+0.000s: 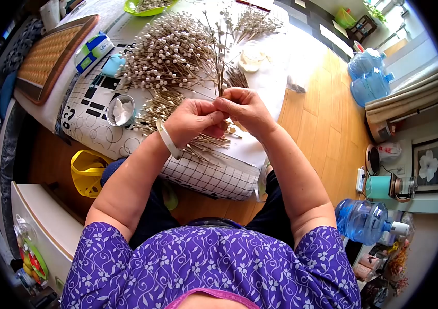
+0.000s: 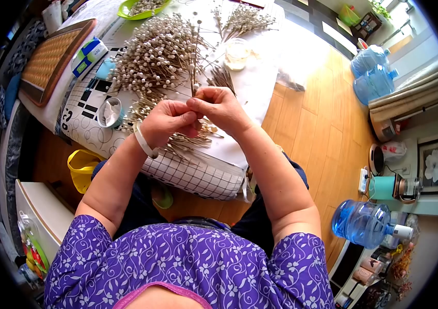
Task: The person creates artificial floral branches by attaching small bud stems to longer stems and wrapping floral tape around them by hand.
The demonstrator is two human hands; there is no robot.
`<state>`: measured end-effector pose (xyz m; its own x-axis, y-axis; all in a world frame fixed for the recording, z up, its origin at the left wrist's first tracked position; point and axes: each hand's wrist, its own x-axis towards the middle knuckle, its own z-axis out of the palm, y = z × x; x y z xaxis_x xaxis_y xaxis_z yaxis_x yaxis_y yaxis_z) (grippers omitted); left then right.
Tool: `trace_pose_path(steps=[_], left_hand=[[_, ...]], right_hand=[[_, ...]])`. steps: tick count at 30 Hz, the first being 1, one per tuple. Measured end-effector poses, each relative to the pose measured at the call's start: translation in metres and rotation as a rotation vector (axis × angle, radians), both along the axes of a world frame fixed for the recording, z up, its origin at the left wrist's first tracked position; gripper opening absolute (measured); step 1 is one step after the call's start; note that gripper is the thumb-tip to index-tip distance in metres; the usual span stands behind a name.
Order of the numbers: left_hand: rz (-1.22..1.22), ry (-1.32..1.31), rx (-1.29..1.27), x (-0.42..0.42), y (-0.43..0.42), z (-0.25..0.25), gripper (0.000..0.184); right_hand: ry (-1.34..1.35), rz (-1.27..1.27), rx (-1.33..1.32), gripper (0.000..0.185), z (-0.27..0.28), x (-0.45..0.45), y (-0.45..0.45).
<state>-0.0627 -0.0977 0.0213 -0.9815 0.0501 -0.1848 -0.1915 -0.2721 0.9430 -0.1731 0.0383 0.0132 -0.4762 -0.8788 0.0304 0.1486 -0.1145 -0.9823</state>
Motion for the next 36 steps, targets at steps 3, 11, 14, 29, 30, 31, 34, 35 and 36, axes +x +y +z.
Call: trace_pose_path(steps=[3,11,14,29,30,31,34,35,36], left_hand=[[0.017,0.005,0.001,-0.001,-0.003,-0.004,0.017],[0.060,0.106,-0.128,-0.002,0.002,-0.010,0.015],[0.081,0.123,-0.171,-0.002,0.004,-0.013,0.015],[0.347,0.153,0.027,-0.009,-0.007,-0.003,0.012],[0.352,0.142,0.022,-0.010,-0.008,-0.003,0.013],[0.333,0.139,-0.007,-0.010,-0.010,-0.001,0.013],[0.296,0.132,-0.034,-0.010,-0.016,-0.001,0.012],[0.296,0.133,-0.025,-0.009,-0.018,-0.002,0.012],[0.293,0.136,-0.016,-0.009,-0.019,-0.003,0.012]], right_hand=[[-0.041,-0.041,-0.006,0.015,0.008,0.009,-0.003],[0.004,-0.036,0.001,0.016,0.008,0.009,-0.003],[0.010,-0.028,0.000,0.014,-0.005,0.005,-0.004],[0.817,-0.814,0.801,0.021,-0.013,-0.149,0.021],[0.952,-0.783,0.875,0.022,-0.012,-0.155,0.014],[1.017,-0.730,0.987,0.026,-0.015,-0.166,0.009],[1.041,-0.654,1.183,0.023,-0.016,-0.175,-0.004],[1.046,-0.640,1.180,0.023,-0.020,-0.180,-0.007],[1.047,-0.663,1.190,0.022,-0.024,-0.184,-0.009]])
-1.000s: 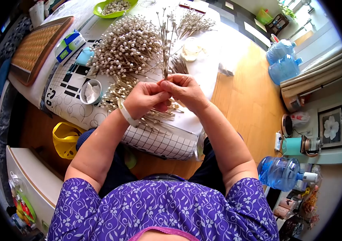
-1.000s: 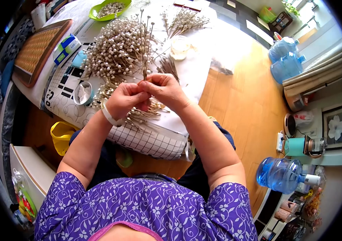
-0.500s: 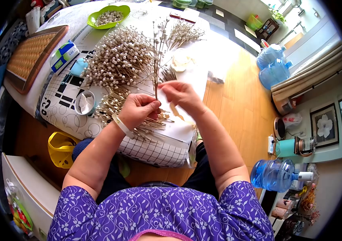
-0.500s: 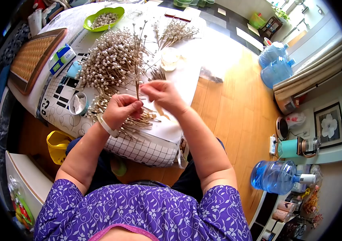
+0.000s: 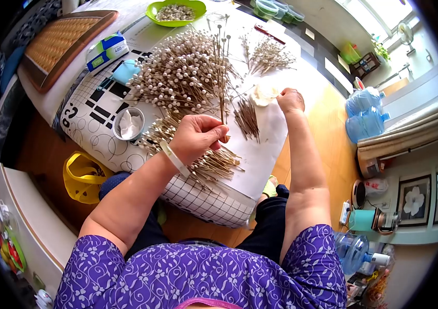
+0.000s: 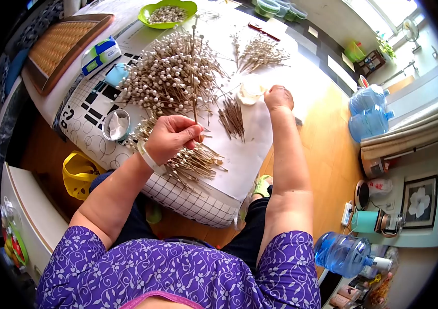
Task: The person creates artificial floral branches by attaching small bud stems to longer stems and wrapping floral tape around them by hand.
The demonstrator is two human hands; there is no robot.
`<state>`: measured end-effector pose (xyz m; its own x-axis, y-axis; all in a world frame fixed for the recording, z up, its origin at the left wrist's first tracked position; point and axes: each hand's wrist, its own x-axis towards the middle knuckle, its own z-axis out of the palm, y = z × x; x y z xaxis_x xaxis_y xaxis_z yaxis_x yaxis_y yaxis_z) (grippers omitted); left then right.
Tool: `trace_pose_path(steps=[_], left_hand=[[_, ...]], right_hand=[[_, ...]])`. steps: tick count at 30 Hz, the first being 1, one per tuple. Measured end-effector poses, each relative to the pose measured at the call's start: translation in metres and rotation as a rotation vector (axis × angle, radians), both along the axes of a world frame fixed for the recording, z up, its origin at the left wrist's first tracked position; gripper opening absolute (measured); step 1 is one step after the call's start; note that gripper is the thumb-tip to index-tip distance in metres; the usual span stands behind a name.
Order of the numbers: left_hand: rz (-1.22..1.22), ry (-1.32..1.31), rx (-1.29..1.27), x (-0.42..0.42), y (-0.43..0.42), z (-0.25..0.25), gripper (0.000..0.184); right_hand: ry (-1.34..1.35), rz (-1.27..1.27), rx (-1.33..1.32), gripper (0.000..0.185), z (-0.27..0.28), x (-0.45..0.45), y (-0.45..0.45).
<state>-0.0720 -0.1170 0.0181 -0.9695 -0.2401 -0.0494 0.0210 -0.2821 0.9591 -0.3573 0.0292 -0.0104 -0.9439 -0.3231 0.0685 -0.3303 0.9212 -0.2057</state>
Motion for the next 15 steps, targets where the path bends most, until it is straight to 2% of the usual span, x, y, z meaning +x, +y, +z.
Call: trace_pose_path(steps=[5,8,10,12,14,15], left_hand=[[0.009,-0.037,0.028,0.000,-0.005,-0.001,0.013],[0.044,-0.024,0.025,0.001,-0.006,0.002,0.014],[0.081,-0.023,0.063,0.001,-0.006,0.000,0.014],[0.122,-0.033,0.067,0.000,-0.003,0.000,0.014],[0.134,-0.051,0.081,-0.001,-0.001,0.001,0.014],[0.133,-0.052,0.085,-0.002,0.000,-0.001,0.014]], right_hand=[[-0.041,-0.036,0.051,0.021,0.019,0.008,0.000],[0.034,0.040,-0.007,0.020,0.039,0.031,0.019],[-0.021,0.182,-0.480,0.015,0.042,0.056,0.042],[-0.165,0.380,-0.861,0.008,0.051,0.119,0.046],[-0.181,0.595,-0.872,0.004,0.056,0.179,0.046],[-0.189,0.615,-0.807,0.003,0.063,0.204,0.043]])
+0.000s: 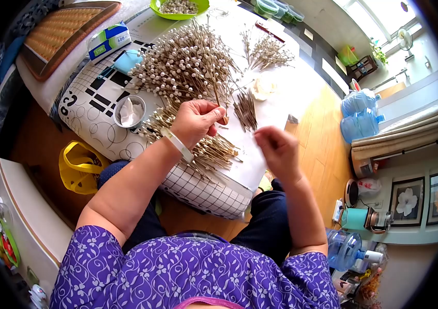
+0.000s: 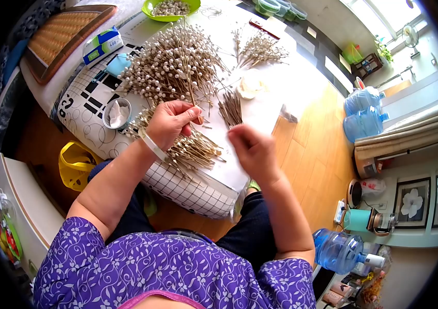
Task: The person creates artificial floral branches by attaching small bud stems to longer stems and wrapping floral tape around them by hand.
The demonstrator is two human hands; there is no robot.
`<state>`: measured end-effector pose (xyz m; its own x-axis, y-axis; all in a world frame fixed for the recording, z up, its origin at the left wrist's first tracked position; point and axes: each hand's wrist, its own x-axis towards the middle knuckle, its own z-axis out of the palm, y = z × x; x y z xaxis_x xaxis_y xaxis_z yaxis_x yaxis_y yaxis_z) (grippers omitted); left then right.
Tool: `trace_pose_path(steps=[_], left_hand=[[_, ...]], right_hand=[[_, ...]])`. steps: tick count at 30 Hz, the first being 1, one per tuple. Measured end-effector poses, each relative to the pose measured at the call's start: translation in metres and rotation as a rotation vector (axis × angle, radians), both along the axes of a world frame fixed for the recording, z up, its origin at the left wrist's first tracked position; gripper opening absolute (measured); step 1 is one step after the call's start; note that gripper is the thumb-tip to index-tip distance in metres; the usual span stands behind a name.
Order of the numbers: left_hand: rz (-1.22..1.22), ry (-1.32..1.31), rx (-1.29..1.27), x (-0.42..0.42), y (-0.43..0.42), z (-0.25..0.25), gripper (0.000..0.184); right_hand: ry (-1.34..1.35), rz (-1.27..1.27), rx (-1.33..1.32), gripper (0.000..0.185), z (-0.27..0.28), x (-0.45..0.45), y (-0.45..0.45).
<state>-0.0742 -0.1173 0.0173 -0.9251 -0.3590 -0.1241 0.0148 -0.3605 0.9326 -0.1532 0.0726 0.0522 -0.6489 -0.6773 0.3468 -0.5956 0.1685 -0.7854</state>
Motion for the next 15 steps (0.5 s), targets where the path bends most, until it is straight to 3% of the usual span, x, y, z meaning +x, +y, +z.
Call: trace_pose_path(steps=[3,15], left_hand=[[0.014,0.014,-0.021,0.000,0.000,-0.003,0.015],[-0.004,0.017,-0.040,0.001,0.000,0.001,0.015]], right_hand=[[0.130,-0.010,0.131,0.002,0.002,0.025,-0.006],[0.113,-0.020,0.145,0.003,-0.004,0.024,-0.021]])
